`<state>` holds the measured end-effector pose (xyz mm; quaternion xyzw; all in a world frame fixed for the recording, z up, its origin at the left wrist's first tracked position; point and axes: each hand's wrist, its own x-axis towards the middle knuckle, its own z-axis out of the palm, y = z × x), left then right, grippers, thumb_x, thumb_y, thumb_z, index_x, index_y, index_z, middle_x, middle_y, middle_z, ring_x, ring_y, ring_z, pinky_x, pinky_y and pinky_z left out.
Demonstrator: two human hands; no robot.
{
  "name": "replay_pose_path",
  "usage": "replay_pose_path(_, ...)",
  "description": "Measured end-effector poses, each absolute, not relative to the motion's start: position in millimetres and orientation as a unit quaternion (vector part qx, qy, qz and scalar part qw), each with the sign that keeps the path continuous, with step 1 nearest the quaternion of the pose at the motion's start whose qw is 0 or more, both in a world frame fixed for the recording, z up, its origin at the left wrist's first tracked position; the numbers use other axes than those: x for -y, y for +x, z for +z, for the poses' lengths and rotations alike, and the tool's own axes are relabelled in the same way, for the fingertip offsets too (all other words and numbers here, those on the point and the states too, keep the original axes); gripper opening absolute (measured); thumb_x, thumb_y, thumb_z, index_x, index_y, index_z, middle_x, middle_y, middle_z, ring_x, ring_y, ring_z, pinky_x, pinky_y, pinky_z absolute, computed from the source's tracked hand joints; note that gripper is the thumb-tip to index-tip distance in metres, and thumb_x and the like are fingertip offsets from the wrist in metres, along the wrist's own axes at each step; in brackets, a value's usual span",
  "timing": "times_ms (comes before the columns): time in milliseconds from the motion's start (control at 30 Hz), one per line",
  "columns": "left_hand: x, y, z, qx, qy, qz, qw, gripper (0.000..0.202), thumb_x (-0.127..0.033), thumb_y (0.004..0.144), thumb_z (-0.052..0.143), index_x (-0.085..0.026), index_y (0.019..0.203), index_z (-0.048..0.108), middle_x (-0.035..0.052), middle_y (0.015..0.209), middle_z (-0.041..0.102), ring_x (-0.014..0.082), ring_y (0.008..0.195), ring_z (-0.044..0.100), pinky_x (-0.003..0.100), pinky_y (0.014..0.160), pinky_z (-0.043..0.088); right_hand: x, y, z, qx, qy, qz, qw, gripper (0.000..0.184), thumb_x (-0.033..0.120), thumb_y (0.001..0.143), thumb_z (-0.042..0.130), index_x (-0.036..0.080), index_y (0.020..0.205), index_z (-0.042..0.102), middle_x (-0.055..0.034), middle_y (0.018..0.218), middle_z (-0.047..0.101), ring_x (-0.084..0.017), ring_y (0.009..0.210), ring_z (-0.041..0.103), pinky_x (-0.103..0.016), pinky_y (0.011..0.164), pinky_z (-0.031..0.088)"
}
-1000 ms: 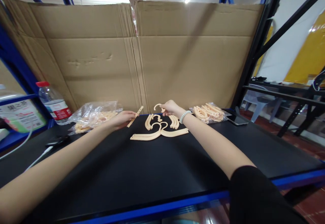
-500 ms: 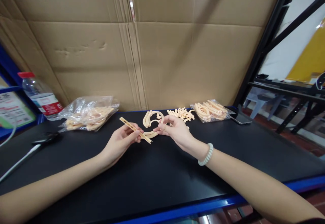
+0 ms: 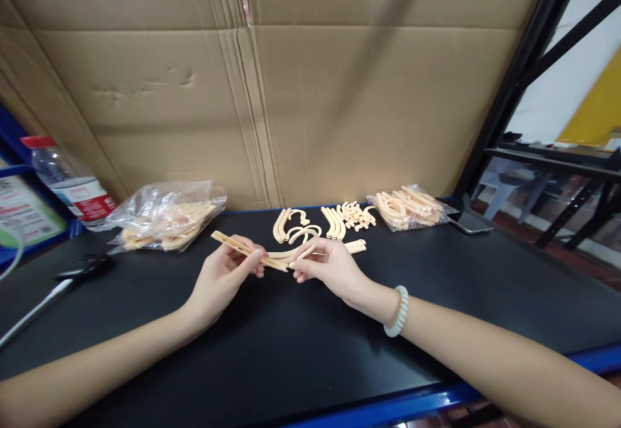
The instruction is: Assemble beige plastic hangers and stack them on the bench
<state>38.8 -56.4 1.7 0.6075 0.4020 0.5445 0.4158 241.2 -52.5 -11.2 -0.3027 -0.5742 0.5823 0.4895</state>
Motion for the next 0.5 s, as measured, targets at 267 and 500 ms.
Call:
replay_pose_path(267,58.2,38.7,3.2,-0.386,0.633,0.53,0.413,0.02,-0.03,0.076,0.073,-0.017,0.077,0.058,0.0006,0.081,0.065,0.0116,0.062,0.063,0.025,0.063,0.054,58.8,240.3,-4.9,0.541,-0.298,0.646,0.449,0.025,0.037,0.075,0.076,0.017,0.081,0.062,-0.007,0.105,0.069,-0.014,0.083,0.068,-0.029,0.075,0.056)
replay_pose_path(500,62.4,40.5,5.2,-0.382,0.641,0.523,0.412,0.019,-0.029,0.073,0.076,-0.017,0.074,0.061,0.0009,0.079,0.065,0.0124,0.059,0.064,0.026,0.059,0.056,60.0,242.3,-3.4,0.554,-0.302,0.643,0.434,0.029,0.038,0.074,0.076,0.015,0.082,0.06,-0.0101,0.103,0.07,-0.016,0.08,0.071,-0.032,0.078,0.056)
